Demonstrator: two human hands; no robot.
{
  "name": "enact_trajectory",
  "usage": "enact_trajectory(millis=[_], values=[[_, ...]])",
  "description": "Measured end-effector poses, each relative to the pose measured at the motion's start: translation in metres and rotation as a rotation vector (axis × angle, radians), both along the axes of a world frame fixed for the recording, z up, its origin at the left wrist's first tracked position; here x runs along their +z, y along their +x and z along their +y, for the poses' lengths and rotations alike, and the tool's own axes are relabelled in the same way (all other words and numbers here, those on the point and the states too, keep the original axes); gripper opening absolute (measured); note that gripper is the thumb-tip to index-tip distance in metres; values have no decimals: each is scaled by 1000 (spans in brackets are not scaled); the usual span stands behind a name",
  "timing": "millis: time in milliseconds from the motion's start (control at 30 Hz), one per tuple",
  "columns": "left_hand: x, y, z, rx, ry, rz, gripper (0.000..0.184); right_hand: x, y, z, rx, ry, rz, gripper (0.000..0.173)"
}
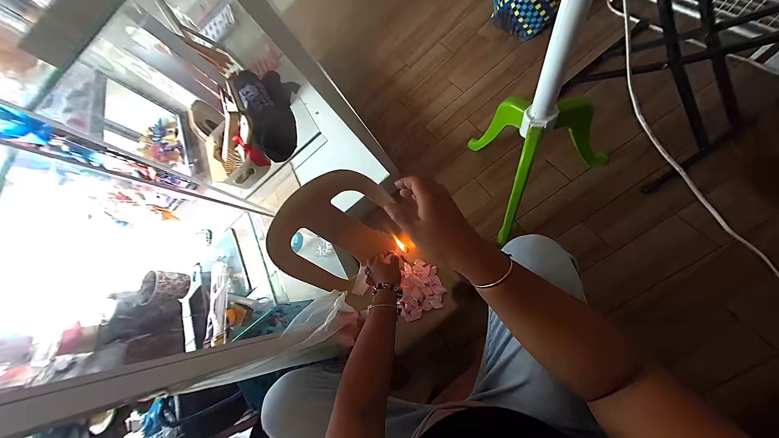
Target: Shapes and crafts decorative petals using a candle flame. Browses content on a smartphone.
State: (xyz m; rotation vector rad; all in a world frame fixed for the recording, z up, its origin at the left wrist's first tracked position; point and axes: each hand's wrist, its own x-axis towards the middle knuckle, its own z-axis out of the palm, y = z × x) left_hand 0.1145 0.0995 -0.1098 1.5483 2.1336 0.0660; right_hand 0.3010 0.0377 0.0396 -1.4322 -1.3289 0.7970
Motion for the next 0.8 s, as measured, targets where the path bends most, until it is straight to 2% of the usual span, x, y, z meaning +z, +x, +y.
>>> enact_trajectory(millis=[233,500,800], values=[[-7,7,1,0,-9,63,32,6,-2,-1,43,-30,36,46],[-20,3,11,23,20,2,30,9,-5,1,54,-43,27,47],[-8,13,3,55,-24,3,33,8,-6,1,56,-49,15,47]])
